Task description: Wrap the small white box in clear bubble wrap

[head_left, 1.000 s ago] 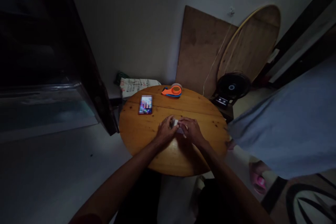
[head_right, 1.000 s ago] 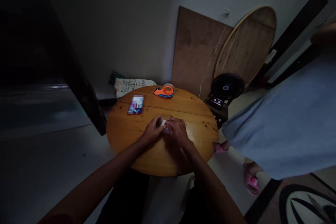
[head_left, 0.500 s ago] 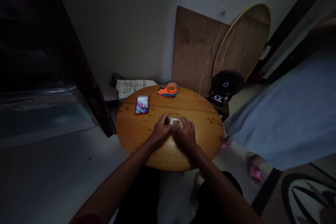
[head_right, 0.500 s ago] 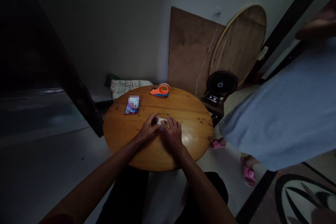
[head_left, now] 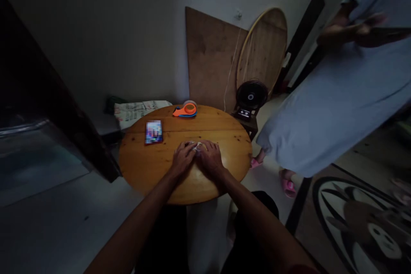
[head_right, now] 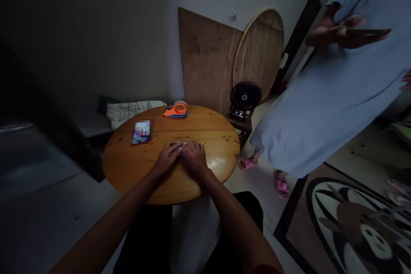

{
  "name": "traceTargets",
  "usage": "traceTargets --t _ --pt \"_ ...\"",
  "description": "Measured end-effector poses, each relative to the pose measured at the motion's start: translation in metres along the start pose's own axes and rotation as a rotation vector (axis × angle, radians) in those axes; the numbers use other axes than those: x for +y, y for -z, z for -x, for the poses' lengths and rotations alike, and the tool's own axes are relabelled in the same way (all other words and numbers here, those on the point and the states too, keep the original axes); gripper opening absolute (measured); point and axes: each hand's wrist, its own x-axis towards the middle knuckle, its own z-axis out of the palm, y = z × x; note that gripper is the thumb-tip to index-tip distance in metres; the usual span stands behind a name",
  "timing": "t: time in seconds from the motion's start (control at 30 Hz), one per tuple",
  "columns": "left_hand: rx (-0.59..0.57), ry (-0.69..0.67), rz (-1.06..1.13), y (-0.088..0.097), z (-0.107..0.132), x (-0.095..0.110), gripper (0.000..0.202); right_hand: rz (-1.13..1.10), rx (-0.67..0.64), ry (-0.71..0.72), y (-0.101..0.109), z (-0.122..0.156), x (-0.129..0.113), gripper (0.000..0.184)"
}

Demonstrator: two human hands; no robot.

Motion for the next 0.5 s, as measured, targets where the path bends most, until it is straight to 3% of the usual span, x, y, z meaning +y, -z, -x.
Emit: traceTargets --t 0.23,0.5 --pt "0.056 -0.022 0.042 -0.008 -0.004 -0.018 0.034 0.023 -0.036 -0.010 -0.002 0.002 0.001 0.028" --pt "0.097 -0.068 0.075 -0.009 -0.003 -0.016 0.031 0.076 -0.030 -0.002 -0.002 0.001 -0.001 0.026"
